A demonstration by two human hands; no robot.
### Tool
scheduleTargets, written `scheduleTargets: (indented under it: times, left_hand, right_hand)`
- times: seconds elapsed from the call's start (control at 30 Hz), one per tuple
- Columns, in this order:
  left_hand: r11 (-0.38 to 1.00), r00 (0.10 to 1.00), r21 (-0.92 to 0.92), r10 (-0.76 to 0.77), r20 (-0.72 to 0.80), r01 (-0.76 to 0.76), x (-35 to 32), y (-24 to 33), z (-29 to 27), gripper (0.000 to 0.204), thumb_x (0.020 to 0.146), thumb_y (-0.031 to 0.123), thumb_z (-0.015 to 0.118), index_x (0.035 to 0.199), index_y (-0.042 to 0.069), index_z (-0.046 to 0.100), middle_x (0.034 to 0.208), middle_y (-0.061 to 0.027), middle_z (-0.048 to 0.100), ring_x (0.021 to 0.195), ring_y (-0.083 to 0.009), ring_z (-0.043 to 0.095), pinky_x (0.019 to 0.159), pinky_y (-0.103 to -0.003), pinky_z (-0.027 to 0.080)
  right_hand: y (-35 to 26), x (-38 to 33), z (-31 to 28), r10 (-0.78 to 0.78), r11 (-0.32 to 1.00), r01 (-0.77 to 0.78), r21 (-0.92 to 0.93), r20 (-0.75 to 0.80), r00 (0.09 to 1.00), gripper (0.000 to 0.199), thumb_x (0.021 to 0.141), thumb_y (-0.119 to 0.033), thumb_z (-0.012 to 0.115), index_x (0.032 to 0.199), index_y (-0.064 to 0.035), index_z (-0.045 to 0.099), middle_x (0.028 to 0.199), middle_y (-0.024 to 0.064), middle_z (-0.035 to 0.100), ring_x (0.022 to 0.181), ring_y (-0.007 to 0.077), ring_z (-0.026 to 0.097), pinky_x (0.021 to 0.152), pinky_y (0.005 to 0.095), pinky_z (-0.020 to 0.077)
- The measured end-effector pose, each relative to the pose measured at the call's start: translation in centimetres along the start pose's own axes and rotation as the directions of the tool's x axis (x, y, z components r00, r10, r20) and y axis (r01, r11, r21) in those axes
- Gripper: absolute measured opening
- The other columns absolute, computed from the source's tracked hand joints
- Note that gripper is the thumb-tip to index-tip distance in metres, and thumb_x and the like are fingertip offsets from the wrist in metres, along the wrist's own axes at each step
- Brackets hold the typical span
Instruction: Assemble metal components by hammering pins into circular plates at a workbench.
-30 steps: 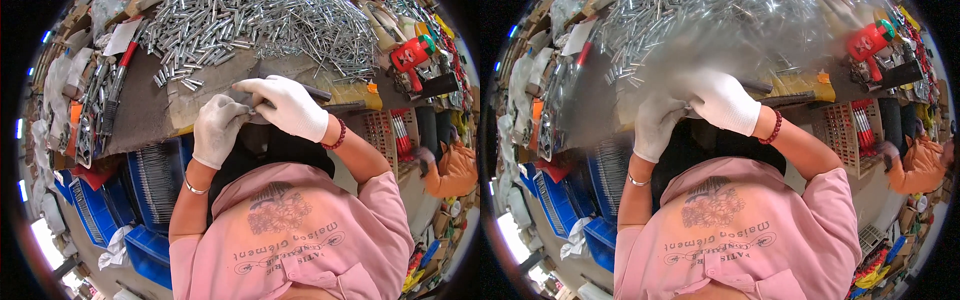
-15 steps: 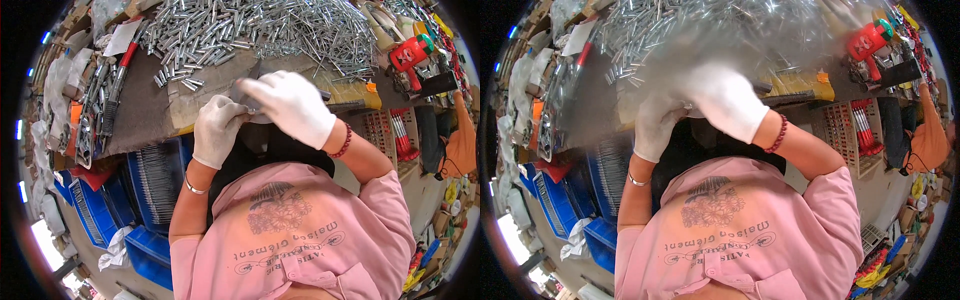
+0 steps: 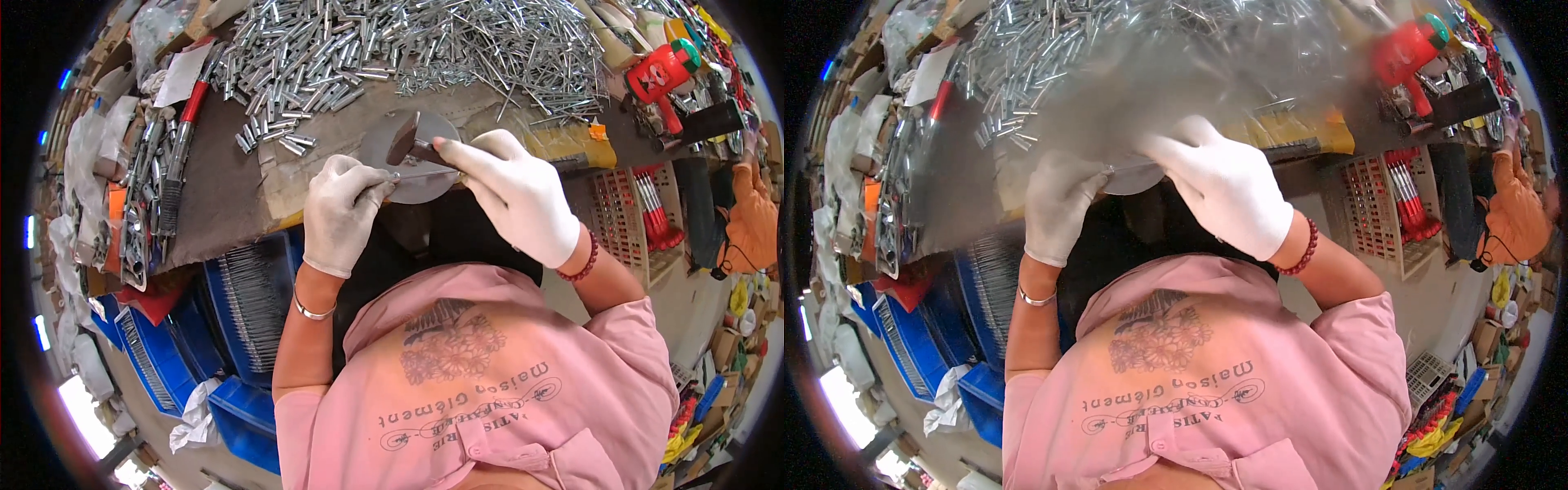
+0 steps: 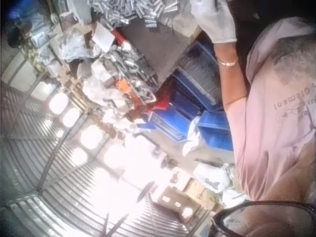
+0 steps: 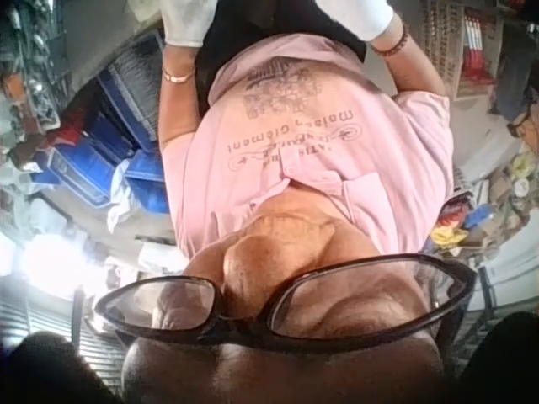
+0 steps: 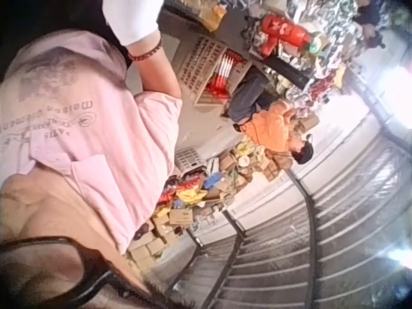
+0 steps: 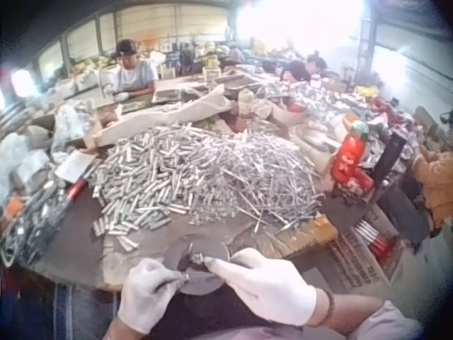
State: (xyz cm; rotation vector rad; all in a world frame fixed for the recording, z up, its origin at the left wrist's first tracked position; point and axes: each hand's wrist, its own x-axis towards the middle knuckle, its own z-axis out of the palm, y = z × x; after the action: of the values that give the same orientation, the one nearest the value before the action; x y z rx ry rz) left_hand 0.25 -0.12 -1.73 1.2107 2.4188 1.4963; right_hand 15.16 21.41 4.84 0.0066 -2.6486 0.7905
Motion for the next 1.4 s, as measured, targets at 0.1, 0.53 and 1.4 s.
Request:
scheduleTargets:
  times: [0.1, 0.53, 1.4]
  left_hand:
    - [1.000, 1.000, 0.005, 0.007, 0.005, -0.007, 0.2, 0.1, -0.3, 0.017, 0.080, 0.000, 0.087, 0.093, 0.006, 0.079, 0.087, -0.0118, 0.068, 0.078, -0.0308, 0.069, 0.069, -0.041, 0.055]
    - [0.998, 0.996, -0.008, 0.062, -0.064, -0.062, 0.2, 0.2, -0.2, 0.014, 0.080, 0.000, 0.086, 0.091, 0.006, 0.079, 0.086, -0.0099, 0.067, 0.074, -0.0274, 0.068, 0.066, -0.040, 0.054]
    - [0.689, 0.799, -0.451, -0.594, 0.097, 0.567, -5.0, 3.4, 1.9, 0.056, 0.105, 0.003, 0.067, 0.158, -0.003, 0.048, 0.099, -0.0083, 0.077, 0.078, -0.0099, 0.066, 0.069, -0.024, 0.054]
  right_hand:
    - [-0.2, -0.7, 0.4, 0.006, 0.986, 0.023, -0.168, 0.172, 0.985, 0.050, 0.095, 0.000, 0.068, 0.142, -0.0189, 0.071, 0.104, 0.0118, 0.066, 0.082, 0.0325, 0.069, 0.071, 0.0379, 0.0567]
    - [0.4, -0.9, 1.5, 0.003, 0.999, 0.002, -0.045, 0.102, 0.995, 0.053, 0.091, 0.001, 0.073, 0.141, -0.0167, 0.071, 0.102, 0.0125, 0.065, 0.084, 0.0325, 0.069, 0.072, 0.0391, 0.0567]
    - [-1.6, -2.6, 5.6, 0.283, 0.513, -0.688, 0.513, 0.656, 0.700, 0.022, 0.095, -0.003, 0.066, 0.115, 0.0031, 0.070, 0.087, 0.0020, 0.067, 0.079, 0.0063, 0.059, 0.073, 0.0269, 0.0513]
